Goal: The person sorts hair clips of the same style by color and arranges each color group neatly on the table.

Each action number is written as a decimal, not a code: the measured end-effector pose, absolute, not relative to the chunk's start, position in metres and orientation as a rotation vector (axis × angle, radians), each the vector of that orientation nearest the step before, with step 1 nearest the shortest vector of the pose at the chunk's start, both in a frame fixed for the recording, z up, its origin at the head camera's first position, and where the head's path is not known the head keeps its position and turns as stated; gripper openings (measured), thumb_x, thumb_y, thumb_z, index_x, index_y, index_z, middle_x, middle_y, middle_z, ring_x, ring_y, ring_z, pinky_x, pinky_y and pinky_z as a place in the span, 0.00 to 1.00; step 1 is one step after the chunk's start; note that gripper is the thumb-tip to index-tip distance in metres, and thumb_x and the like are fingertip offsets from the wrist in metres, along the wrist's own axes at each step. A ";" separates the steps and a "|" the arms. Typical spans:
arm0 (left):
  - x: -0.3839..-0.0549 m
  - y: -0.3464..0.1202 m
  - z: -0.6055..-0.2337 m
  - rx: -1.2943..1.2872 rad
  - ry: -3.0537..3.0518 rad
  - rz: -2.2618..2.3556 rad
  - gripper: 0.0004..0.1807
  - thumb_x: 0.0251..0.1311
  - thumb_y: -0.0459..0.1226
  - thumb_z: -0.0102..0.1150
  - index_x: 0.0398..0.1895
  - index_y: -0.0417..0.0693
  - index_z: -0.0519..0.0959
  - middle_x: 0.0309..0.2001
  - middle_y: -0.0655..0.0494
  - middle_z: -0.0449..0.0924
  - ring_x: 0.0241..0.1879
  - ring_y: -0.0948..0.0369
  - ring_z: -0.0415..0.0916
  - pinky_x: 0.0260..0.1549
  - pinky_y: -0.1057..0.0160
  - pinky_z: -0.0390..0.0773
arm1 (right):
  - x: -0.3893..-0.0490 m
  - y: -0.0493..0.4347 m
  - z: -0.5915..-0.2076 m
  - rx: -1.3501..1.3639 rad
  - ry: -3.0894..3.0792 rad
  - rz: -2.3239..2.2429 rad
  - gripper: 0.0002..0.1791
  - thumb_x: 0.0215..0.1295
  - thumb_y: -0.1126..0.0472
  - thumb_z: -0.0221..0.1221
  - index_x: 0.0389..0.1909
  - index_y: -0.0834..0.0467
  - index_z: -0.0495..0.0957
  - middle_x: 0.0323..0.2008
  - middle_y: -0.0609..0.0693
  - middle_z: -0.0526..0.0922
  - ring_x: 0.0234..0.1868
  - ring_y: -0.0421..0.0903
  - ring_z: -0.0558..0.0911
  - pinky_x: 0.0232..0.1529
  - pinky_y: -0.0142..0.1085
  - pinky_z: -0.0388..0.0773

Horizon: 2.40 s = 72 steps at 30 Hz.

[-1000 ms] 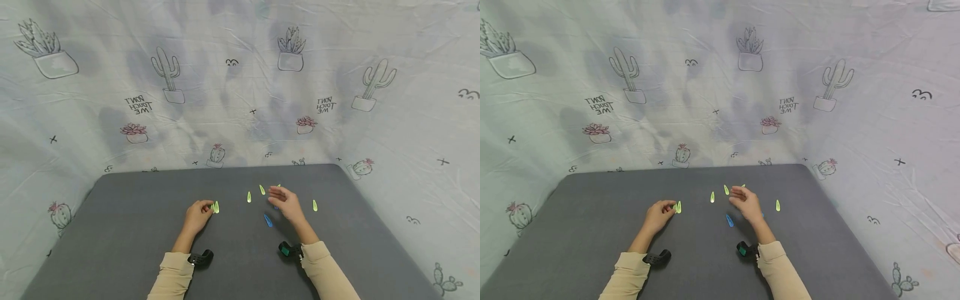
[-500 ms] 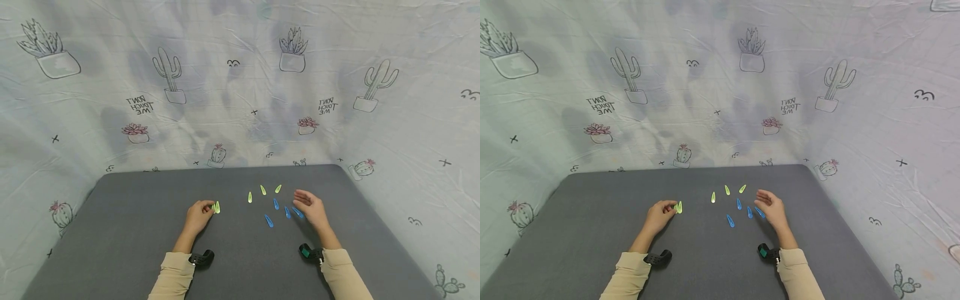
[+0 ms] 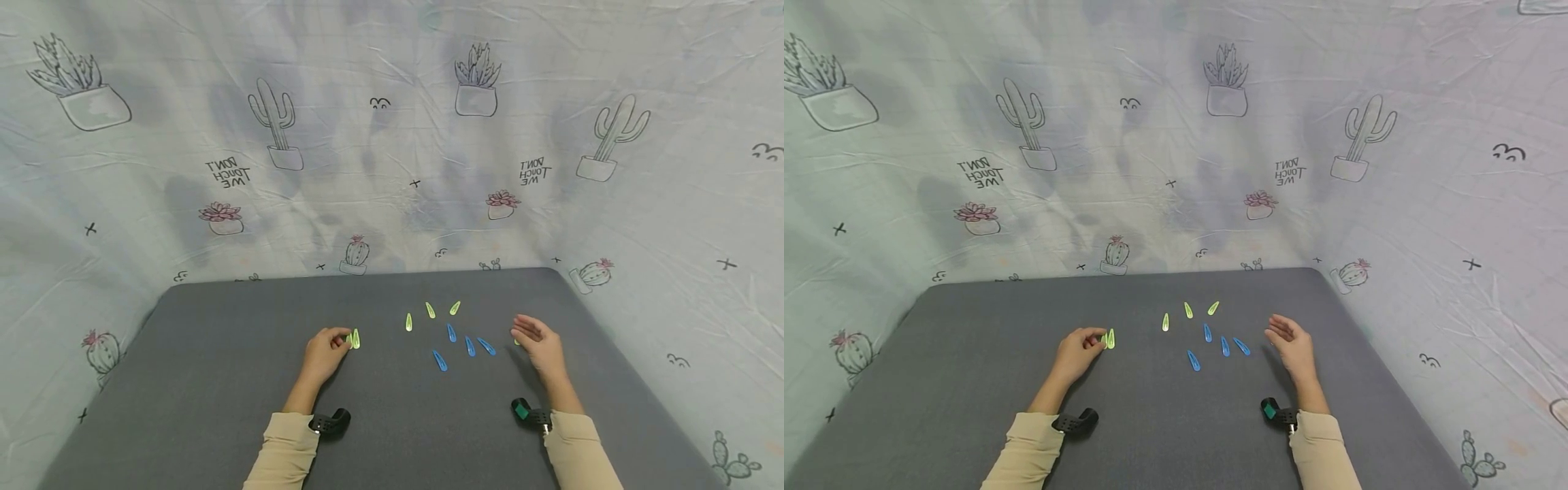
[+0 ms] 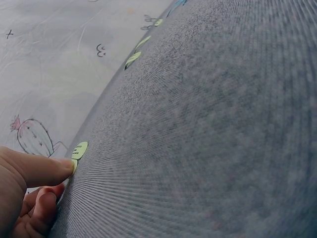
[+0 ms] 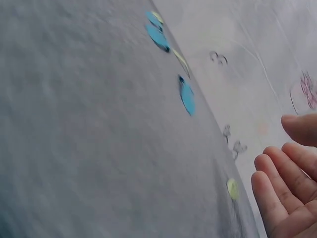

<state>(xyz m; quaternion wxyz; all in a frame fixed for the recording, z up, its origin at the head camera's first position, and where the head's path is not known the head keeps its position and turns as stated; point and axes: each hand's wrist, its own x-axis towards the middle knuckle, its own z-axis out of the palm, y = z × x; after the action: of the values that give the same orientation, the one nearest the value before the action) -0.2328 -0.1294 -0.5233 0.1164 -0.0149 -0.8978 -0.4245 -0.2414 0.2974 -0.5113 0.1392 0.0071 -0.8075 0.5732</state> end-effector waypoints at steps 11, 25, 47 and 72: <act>-0.235 -0.130 -0.526 -0.036 -2.639 -1.237 0.12 0.54 0.33 0.64 0.43 0.43 0.83 0.27 0.55 0.73 0.26 0.63 0.65 0.27 0.65 0.64 | -0.242 0.308 -0.519 -0.185 -2.387 1.570 0.23 0.64 0.63 0.60 0.58 0.70 0.71 0.54 0.68 0.76 0.37 0.20 0.75 0.38 0.16 0.71; -0.235 -0.130 -0.524 -0.044 -2.639 -1.239 0.12 0.54 0.33 0.65 0.43 0.43 0.83 0.27 0.55 0.73 0.26 0.63 0.66 0.27 0.65 0.65 | -0.252 0.307 -0.513 -0.261 -2.649 1.233 0.19 0.62 0.62 0.59 0.52 0.68 0.76 0.46 0.64 0.82 0.35 0.33 0.79 0.39 0.29 0.73; -0.233 -0.130 -0.521 -0.051 -2.642 -1.267 0.13 0.55 0.33 0.64 0.44 0.42 0.83 0.27 0.55 0.72 0.26 0.63 0.65 0.27 0.64 0.64 | -0.265 0.298 -0.499 -0.304 -2.837 0.961 0.18 0.59 0.65 0.59 0.49 0.71 0.77 0.41 0.65 0.82 0.43 0.61 0.78 0.46 0.52 0.71; -0.233 -0.130 -0.520 -0.065 -2.620 -1.254 0.12 0.53 0.32 0.65 0.43 0.41 0.83 0.27 0.55 0.72 0.25 0.63 0.65 0.26 0.65 0.64 | -0.259 0.296 -0.496 -0.360 -2.751 1.270 0.18 0.62 0.63 0.57 0.52 0.67 0.78 0.47 0.65 0.81 0.43 0.53 0.80 0.41 0.41 0.75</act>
<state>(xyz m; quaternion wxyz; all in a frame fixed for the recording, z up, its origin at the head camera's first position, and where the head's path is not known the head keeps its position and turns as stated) -0.2330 -0.1299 -0.5202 0.1178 -0.0223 -0.8955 -0.4285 -0.2595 0.2962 -0.4963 0.0452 -0.1177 -0.9006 0.4160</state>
